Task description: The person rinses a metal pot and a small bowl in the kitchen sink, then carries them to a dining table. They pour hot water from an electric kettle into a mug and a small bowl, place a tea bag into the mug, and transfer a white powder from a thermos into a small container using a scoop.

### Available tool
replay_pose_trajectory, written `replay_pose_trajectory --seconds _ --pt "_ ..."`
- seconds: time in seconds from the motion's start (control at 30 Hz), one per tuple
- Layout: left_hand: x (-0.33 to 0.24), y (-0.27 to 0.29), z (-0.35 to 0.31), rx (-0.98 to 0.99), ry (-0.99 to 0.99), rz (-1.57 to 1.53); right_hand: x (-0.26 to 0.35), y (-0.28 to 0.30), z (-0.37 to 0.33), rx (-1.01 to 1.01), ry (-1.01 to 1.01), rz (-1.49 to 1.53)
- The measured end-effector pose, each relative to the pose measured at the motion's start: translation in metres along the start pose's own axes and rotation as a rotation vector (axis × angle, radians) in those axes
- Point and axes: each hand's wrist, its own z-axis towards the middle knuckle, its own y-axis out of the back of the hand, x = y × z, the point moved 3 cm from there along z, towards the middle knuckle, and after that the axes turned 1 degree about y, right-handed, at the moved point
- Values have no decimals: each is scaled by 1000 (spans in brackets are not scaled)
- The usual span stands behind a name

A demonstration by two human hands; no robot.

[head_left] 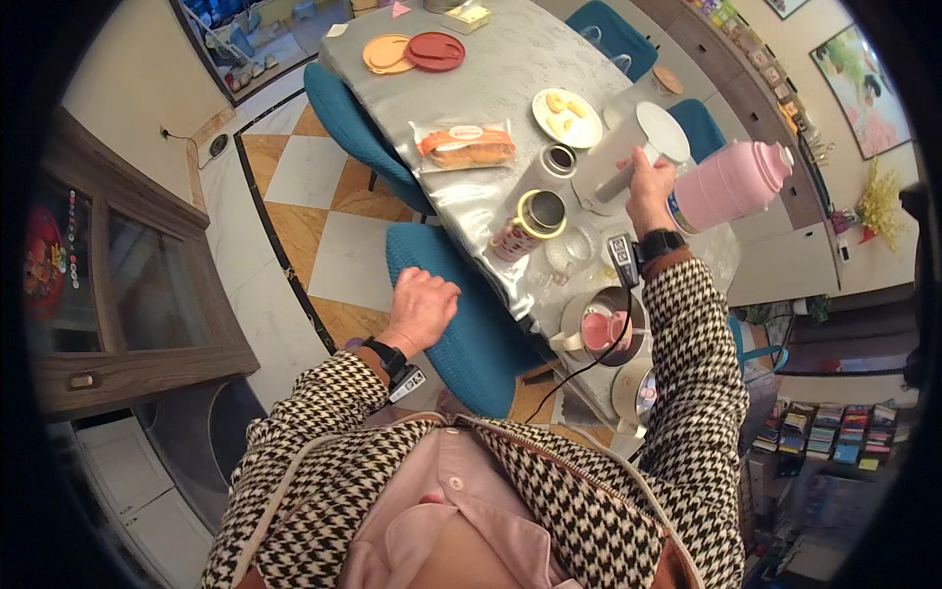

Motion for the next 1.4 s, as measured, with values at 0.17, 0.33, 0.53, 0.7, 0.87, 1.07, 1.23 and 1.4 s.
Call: replay_pose_trajectory --seconds 0.17,0.33,0.53,0.7,0.87,1.07,1.23,1.4 --pt "27 15 -7 31 -63 -120 13 6 -42 139 -225 -180" --pt "76 47 -4 337 -140 -644 89 11 -137 81 5 -238" --pt "173 90 90 505 -74 -1008 134 -46 -289 557 -215 -62" --pt "273 130 221 621 213 -743 141 -90 -335 711 -390 158" --pt "353 169 338 616 489 -522 141 -121 -304 539 -356 189" --pt "468 134 501 507 466 -266 127 -182 -270 314 -471 194" --pt "551 57 637 457 45 129 132 -247 -259 4 -628 221" --pt "590 -20 688 899 245 -298 150 -303 -258 -140 -785 198"
